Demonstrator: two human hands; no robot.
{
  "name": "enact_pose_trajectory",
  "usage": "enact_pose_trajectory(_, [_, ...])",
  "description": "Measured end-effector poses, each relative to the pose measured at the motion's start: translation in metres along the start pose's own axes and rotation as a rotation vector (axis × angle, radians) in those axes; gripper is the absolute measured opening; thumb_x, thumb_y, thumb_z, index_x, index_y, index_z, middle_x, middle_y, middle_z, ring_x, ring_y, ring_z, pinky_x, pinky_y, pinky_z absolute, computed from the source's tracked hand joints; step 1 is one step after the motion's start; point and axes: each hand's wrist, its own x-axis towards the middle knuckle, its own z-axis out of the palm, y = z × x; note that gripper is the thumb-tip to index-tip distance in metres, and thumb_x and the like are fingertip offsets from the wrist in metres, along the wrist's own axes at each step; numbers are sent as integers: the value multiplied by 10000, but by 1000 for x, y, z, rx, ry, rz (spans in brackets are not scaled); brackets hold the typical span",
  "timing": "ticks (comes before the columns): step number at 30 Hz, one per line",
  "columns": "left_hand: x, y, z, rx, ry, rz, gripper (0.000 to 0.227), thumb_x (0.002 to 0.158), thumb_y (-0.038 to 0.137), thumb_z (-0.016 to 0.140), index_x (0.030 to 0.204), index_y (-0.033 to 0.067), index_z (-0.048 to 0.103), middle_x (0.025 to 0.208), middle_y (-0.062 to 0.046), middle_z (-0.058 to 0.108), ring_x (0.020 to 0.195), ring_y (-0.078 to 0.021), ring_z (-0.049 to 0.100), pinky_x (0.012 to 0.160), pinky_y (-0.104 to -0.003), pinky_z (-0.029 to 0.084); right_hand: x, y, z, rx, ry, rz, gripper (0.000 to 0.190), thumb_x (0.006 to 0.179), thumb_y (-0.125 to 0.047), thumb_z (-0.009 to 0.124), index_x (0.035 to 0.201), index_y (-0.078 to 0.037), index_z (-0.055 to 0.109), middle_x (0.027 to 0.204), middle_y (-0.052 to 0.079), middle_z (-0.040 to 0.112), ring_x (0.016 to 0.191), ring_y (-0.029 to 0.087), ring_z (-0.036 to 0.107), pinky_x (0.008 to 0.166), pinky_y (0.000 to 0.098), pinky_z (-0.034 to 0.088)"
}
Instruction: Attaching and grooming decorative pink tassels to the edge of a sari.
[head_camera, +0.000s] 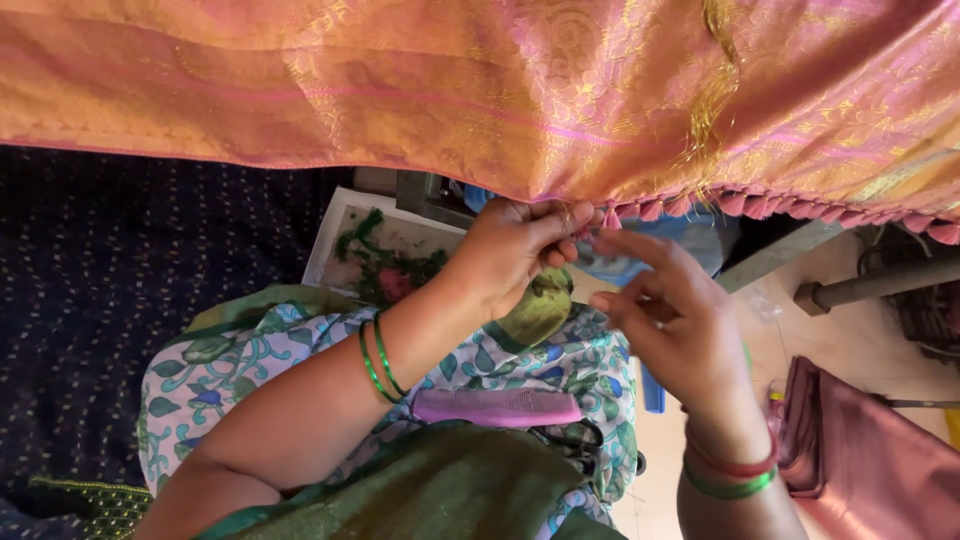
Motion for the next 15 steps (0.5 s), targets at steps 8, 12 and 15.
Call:
enact_pose_trajectory(8, [-3, 10, 3, 51, -40, -9, 238, 997, 219, 686, 1087, 8, 748, 1025, -35, 761, 703, -36, 569, 629, -187, 463, -19, 10, -13, -188, 55, -21, 276, 861, -33, 766, 1136, -37, 745, 880, 53, 719, 761, 81, 711, 656, 225, 564])
enact_pose_trajectory(12, [-7, 16, 4, 48, -31, 3, 217, 976, 213, 696, 1079, 27, 741, 999, -26, 757, 683, -38, 565, 604, -189, 449, -16, 7, -20, -314, 137, -69, 137, 872, -10, 773, 1006, -36, 770, 903, 71, 708, 761, 141, 678, 665, 283, 523])
enact_pose_trajectory(15, [-1, 14, -2, 134, -46, 9, 202, 970, 199, 715, 1065, 22, 743, 921, -30, 725, 665, -54, 576, 584, -202, 452, 0, 3, -27, -356, 157, -219, 107, 917, 18, 749, 1008, -38, 747, 924, 76, 704, 845, 175, 691, 742, 292, 532])
